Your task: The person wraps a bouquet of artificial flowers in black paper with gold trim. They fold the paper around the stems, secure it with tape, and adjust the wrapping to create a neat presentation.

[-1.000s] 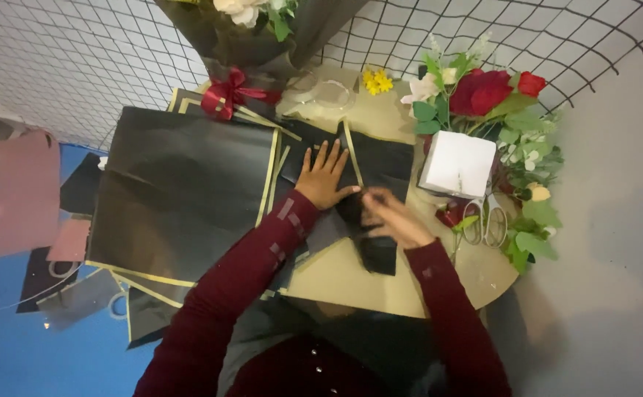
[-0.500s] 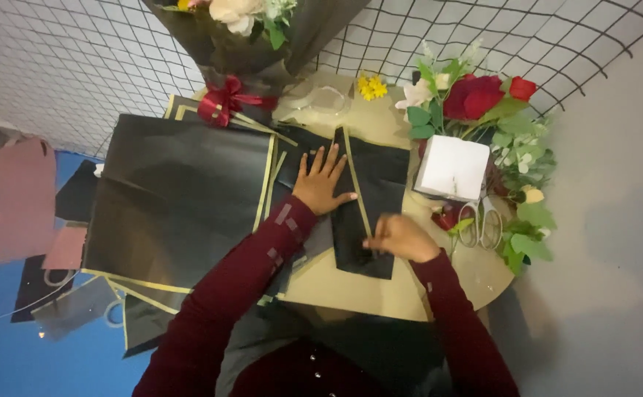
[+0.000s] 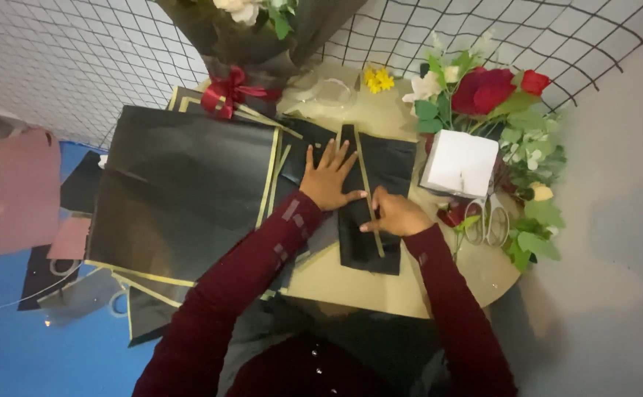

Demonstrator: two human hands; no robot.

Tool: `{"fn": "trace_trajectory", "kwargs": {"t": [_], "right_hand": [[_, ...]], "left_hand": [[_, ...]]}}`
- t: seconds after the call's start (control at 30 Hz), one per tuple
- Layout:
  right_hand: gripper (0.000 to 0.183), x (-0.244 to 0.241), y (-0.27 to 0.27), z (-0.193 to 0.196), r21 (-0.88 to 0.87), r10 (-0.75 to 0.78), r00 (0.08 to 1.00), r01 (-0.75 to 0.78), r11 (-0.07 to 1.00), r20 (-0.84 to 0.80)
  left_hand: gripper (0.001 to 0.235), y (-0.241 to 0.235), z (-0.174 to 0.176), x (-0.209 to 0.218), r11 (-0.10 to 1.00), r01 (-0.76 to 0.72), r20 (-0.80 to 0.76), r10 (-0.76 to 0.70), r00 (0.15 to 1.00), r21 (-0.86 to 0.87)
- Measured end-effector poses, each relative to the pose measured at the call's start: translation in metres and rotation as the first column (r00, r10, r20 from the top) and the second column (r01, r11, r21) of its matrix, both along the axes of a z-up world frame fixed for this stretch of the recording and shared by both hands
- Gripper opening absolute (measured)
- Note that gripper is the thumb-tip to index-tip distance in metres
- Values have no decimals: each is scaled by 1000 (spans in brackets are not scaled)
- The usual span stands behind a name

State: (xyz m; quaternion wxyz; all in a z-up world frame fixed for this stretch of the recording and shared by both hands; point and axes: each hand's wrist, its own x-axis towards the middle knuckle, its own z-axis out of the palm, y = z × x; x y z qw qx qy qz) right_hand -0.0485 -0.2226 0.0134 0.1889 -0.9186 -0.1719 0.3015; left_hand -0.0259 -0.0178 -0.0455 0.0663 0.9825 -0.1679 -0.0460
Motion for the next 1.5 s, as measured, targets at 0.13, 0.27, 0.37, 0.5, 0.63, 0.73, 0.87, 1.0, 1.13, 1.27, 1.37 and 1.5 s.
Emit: {"fn": "trace_trajectory", "kwargs": {"t": [0.13,0.27,0.37,0.5,0.63,0.73,0.87,1.0,1.13,1.27,1.37,1.5], "right_hand": [[31,2,29,7,186,-6,970,-40,982,243],[16,-11,78,14,488,34,865,-315,814,501],[20,-22,103,33,476,120,863,-382,792,492],[19,-18,114,31,444,175,878,-387,808,446],[16,-9,118,16,490,172,902,-366,791,396],[13,-2,119,8,533,172,917,-353,769,360],[10,1,118,-6,597,168,941,-318,737,294],[7,11,112,-17,660,158,961,-272,700,228],[5,-3,83,35,780,181,979,-187,597,96],[12,31,28,39,841,-44,994,105,530,-97],[15,50,-2,52,743,-42,997,81,664,-71],[22,83,-13,50,425,78,993,-32,905,-91]], "left_hand": [[96,2,-13,4,1000,6,53,-6,999,5],[83,1,-48,16,999,12,151,-20,988,52],[89,0,-25,-1,998,-12,229,-3,973,64],[98,1,-36,0,998,-12,375,-14,927,67],[98,-8,-51,8,982,-99,400,28,916,158],[108,-13,-37,10,991,-115,292,89,952,72],[107,-13,-17,2,990,-135,126,128,984,47],[85,-21,-105,48,958,-138,246,75,966,250],[95,0,-63,22,999,2,286,-13,958,40],[103,0,-29,11,999,2,145,-8,989,42],[105,-1,-20,9,999,1,52,-4,999,51],[107,2,3,-2,1000,5,7,-6,1000,25]]}}
